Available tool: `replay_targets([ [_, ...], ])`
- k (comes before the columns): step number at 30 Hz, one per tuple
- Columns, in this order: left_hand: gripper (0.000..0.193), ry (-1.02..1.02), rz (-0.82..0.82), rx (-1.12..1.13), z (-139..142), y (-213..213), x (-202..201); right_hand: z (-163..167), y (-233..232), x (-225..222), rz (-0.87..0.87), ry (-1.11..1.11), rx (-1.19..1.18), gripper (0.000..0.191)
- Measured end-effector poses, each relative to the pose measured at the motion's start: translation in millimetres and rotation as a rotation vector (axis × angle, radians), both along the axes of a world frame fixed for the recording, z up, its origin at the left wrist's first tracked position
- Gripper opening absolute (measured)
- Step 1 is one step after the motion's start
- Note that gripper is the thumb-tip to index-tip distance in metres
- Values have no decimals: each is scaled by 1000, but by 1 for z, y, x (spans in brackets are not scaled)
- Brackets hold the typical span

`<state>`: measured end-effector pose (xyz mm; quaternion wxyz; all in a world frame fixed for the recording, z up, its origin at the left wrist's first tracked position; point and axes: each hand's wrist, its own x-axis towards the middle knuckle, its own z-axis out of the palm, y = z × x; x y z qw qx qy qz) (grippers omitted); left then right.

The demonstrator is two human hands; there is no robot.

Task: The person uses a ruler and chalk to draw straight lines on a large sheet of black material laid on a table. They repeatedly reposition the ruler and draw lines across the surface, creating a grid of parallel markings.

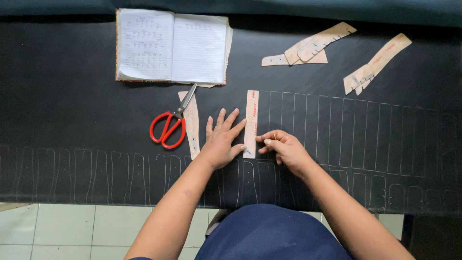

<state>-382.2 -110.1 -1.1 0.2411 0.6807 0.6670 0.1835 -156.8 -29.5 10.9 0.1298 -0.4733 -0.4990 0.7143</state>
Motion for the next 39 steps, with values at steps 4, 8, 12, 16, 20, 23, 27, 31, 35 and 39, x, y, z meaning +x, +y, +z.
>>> replay_targets([
  [4, 78, 16, 2, -22, 1, 1, 2, -1, -2, 0, 2, -3, 10, 24],
  [8, 78, 21, 4, -18, 1, 0, 2, -2, -2, 1, -18, 17, 4, 24],
  [12, 78, 10, 8, -9, 2, 0, 2, 0, -4, 0, -1, -5, 41, 23],
  [16, 73, -10, 12, -8, 3, 0, 3, 8, -7, -3, -4, -113, 37, 28],
  [20, 63, -19, -3, -5, 4, 1, 3, 19, -14, -1, -23, -44, 135, 33],
  [23, 61, -44, 2, 19, 4, 0, 3, 27, -26, 2, 255, -60, 949, 24],
  [27, 61, -28, -2, 29, 2, 0, 3, 27, -38, -3, 326, -134, 744, 21],
  [31, 61, -28, -1, 22, 2, 0, 4, 25, -42, -6, 370, -137, 812, 18],
  [35, 63, -33, -5, 17, 4, 0, 4, 23, -44, -5, 375, -138, 811, 17],
  [39, 62, -24, -4, 1, 6, 0, 4, 22, -44, -4, 392, -128, 830, 16],
])
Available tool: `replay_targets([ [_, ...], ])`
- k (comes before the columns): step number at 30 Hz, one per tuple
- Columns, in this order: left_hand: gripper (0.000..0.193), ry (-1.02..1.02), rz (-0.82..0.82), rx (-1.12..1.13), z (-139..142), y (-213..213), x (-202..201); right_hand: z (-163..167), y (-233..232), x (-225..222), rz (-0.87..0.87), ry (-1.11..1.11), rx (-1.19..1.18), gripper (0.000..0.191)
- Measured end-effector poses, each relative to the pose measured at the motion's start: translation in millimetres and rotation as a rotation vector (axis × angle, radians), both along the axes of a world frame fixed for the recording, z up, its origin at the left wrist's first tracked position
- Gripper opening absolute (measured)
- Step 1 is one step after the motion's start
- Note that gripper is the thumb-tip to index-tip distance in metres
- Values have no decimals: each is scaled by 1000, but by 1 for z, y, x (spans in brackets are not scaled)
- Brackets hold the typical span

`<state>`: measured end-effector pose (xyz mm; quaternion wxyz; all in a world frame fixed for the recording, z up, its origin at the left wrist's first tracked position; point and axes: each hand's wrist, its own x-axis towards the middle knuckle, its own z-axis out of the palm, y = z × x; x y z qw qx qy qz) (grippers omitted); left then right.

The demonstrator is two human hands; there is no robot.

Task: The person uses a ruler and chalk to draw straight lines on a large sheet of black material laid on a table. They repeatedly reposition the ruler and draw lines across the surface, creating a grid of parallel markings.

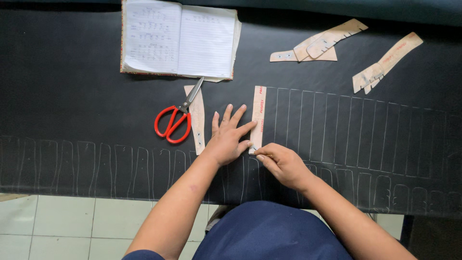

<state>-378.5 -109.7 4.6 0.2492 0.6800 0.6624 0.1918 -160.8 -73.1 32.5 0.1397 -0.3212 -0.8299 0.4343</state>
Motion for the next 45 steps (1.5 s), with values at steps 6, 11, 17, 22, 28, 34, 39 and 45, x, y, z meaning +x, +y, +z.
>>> replay_targets([
  [6, 63, 17, 5, -5, 0, 0, 1, 3, -2, 3, 72, -1, 110, 17],
  [11, 62, 28, -1, -2, 6, 1, 2, 16, -4, 4, 141, 45, 337, 17],
  [17, 57, 217, -50, 109, 4, 1, 15, 46, 0, 6, -59, -48, 328, 12],
  [22, 46, -77, 190, -367, -36, 14, 82, 56, 27, -15, -71, 74, 395, 13],
  [28, 53, 659, -262, -131, -101, 18, 164, 31, 46, -46, 233, -222, 335, 17],
  [34, 56, 644, -230, -211, -110, 19, 168, 14, 43, -48, 262, -211, 302, 20],
  [39, 54, 502, -337, -270, -78, 20, 145, 16, 52, -53, 220, -299, 447, 17],
  [45, 75, 385, 333, 538, -51, 46, 117, 20, 120, -76, 4, -200, 497, 15],
])
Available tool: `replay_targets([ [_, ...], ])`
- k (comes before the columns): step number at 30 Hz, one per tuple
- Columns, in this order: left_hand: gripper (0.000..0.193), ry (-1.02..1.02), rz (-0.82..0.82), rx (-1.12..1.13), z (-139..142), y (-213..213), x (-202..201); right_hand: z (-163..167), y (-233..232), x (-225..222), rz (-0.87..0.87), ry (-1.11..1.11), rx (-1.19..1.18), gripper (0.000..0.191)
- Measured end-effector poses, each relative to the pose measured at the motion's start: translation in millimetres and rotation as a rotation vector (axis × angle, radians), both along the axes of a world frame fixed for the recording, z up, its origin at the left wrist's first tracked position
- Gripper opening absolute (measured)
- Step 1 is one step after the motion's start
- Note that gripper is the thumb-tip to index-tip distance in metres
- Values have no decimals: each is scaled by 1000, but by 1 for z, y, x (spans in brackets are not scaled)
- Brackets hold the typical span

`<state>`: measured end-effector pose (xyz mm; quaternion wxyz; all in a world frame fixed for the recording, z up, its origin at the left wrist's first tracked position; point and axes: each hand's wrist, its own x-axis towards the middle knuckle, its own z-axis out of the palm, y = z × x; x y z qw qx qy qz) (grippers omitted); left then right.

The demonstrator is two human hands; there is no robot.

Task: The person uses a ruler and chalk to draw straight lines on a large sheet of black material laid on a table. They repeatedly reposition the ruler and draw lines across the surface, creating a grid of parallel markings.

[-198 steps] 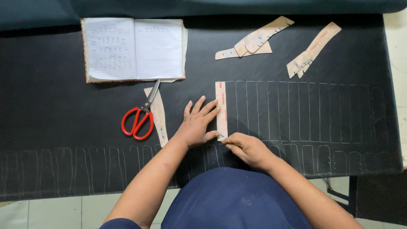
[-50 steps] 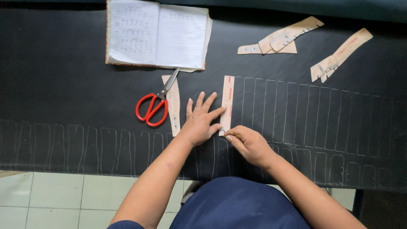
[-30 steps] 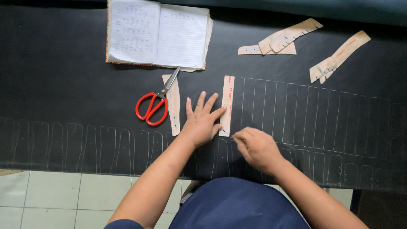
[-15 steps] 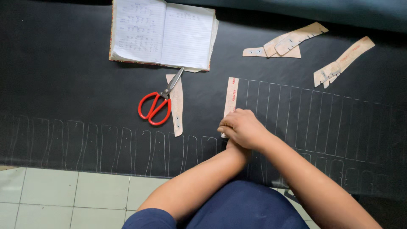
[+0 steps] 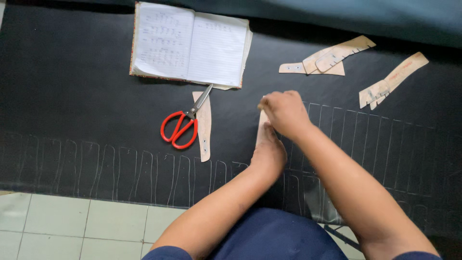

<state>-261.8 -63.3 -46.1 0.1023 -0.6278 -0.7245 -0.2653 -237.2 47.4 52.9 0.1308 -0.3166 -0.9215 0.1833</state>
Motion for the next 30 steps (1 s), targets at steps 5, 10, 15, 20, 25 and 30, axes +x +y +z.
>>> replay_targets([
  [5, 84, -573, 39, -756, 4, 1, -3, -3, 29, -8, -77, 125, -17, 17],
  [10, 81, -411, 24, -556, -3, -8, 1, -7, 31, -6, -143, 120, -69, 17],
  [15, 74, -330, -2, -560, -3, -11, -5, -5, 24, 13, -149, 184, -6, 16],
  [20, 62, -374, -107, -622, 12, -9, -25, -8, -29, 56, -259, 334, -47, 14],
  [25, 20, -62, -396, -674, 28, -20, -56, -20, -117, 111, -320, 296, -154, 20],
  [30, 13, 14, -456, -580, 37, -23, -72, -41, -153, 178, -668, -69, -42, 18],
])
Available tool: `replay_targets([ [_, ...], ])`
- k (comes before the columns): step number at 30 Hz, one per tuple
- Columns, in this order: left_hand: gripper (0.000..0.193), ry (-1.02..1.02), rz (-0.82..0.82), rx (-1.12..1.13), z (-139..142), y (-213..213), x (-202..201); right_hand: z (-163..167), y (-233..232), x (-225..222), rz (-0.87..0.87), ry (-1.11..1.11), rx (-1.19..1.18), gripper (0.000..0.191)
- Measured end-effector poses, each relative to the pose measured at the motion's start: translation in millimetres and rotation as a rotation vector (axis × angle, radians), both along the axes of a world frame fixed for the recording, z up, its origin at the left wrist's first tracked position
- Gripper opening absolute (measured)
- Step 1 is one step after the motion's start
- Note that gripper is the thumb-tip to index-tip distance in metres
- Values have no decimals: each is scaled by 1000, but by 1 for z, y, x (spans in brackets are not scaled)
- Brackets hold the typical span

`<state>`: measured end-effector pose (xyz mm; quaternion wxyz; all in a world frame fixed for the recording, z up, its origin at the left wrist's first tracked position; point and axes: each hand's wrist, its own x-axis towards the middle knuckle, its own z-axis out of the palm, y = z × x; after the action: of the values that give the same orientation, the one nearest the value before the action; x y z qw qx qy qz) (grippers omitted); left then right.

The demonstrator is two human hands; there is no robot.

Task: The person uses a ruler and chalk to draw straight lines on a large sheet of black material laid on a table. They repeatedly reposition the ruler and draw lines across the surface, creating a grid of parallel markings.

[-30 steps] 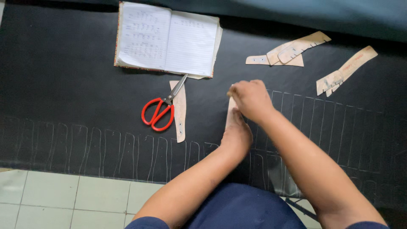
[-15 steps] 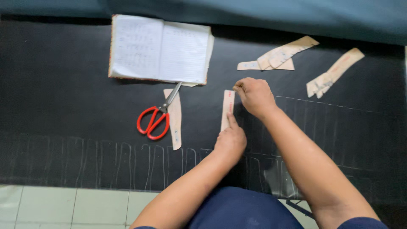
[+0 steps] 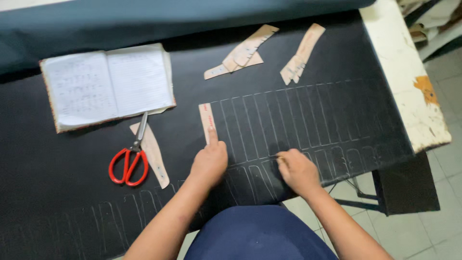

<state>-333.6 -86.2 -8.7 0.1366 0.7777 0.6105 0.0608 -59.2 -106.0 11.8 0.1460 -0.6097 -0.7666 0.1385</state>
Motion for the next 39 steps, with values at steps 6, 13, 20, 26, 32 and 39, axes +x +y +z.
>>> replay_targets([
  [6, 31, 28, 8, 36, 10, -5, -9, -31, -13, 72, -352, 51, 135, 16],
  [13, 48, -48, 175, 290, -2, -45, -10, -56, -12, 83, -306, 12, 191, 14],
  [20, 58, -68, 224, 236, -15, -59, -13, -45, -9, 83, -237, 45, 171, 14],
  [26, 56, -14, 220, 213, -10, -59, -11, -16, -5, 56, 14, 188, 138, 21],
  [32, 52, -17, 212, 203, -8, -58, -10, -1, 7, 12, 185, 113, 106, 31],
  [39, 52, -42, 193, 198, -16, -54, -9, -6, 11, 0, 107, -4, 73, 29],
])
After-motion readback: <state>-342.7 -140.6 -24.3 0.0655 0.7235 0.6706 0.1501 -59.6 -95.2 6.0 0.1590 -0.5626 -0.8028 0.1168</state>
